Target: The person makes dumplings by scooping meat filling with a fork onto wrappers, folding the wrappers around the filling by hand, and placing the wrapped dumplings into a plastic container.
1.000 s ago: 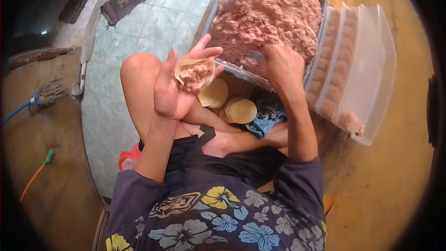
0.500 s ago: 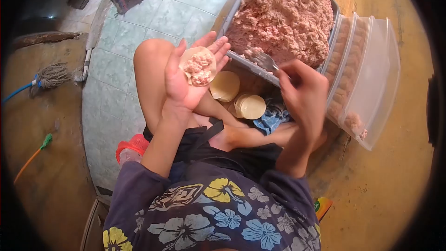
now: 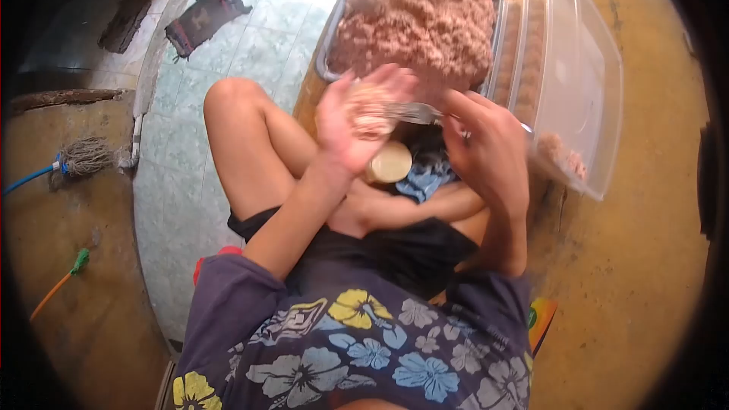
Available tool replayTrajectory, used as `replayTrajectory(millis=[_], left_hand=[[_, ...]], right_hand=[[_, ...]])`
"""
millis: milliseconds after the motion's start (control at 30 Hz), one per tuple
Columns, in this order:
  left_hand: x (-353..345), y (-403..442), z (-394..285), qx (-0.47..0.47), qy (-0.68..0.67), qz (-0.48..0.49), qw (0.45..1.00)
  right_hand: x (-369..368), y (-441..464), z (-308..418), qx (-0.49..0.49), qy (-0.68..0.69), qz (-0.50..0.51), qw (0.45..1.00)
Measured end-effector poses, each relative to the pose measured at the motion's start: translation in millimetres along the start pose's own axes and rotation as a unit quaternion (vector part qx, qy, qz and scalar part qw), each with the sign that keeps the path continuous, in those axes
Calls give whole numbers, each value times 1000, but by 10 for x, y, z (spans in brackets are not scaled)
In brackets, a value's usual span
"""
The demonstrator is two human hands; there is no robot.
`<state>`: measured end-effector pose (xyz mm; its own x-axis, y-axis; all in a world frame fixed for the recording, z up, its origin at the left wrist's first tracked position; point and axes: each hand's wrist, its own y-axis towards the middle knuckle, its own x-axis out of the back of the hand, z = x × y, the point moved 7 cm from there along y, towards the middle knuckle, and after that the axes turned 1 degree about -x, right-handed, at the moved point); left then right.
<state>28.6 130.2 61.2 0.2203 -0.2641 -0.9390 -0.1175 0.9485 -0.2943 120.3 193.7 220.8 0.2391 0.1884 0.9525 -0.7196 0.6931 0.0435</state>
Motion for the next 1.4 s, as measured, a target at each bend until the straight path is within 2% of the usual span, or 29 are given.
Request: replayTrajectory(millis=[33, 100, 200, 300, 333, 433, 567, 600, 633, 700, 733, 767, 833, 933, 1033, 1067, 1167, 1200, 1300, 1333, 1400], left_hand=[[18, 77, -185, -40, -7, -4, 999], [84, -62, -340, -45, 34, -6, 998], [101, -229, -485, -73, 111, 15, 991], [299, -305, -528, -47, 151, -15, 987], [328, -311, -608, -62, 124, 9, 990], [428, -265, -699, -54, 70, 0, 996], [459, -153, -693, -131, 50, -39, 989], [454, -148, -769, -148, 50, -58, 986], [416, -94, -696, -126, 38, -49, 990], [317, 49, -444, -85, 16, -33, 996], [100, 120, -227, -45, 14, 11, 999], [-96, 176, -25, -24, -2, 6, 1000], [-123, 288, 10, -46, 40, -57, 997], [-127, 148, 181, 80, 12, 66, 995], [21, 128, 110, 31, 68, 12, 997], [-22, 164, 81, 44, 54, 33, 997], [-31, 42, 50, 78, -7, 70, 994], [-102, 8, -46, 46, 38, 104, 993], [162, 105, 26, 88, 231, -9, 969], [55, 98, 92, 116, 164, 43, 979], [-244, 34, -4, 60, 141, 83, 985]], right_hand=[[34, 102, -91, -4, -61, -28, 998], [-102, 174, -371, -29, -176, -54, 982], [-791, 465, -464, 26, -289, -80, 954], [-1237, 686, -497, 21, -287, -31, 957], [-1197, 684, -467, 14, -268, -22, 963], [-1216, 706, -742, -119, -234, 34, 964], [-973, 472, -583, -49, -136, -44, 988], [-769, 372, -494, -72, -57, -72, 993], [-534, 207, -368, -102, 23, -96, 990], [-275, 34, -81, -142, 130, -64, 979], [-244, -9, -21, -159, 184, -49, 969], [-408, -26, -15, -110, 178, -22, 978], [-429, -1, -158, -116, 120, 26, 986], [-140, -57, -76, -66, 109, -16, 992], [-79, -45, -46, -14, 3, -30, 999], [-76, -30, 15, 5, 48, -28, 998], [-139, -53, -12, 6, -14, -37, 999], [-50, -94, -81, -53, 19, -63, 996], [-540, -155, -163, -24, 133, 27, 991], [-508, -122, -178, -21, 152, 16, 988], [-422, -137, -212, -20, 194, 5, 981]])
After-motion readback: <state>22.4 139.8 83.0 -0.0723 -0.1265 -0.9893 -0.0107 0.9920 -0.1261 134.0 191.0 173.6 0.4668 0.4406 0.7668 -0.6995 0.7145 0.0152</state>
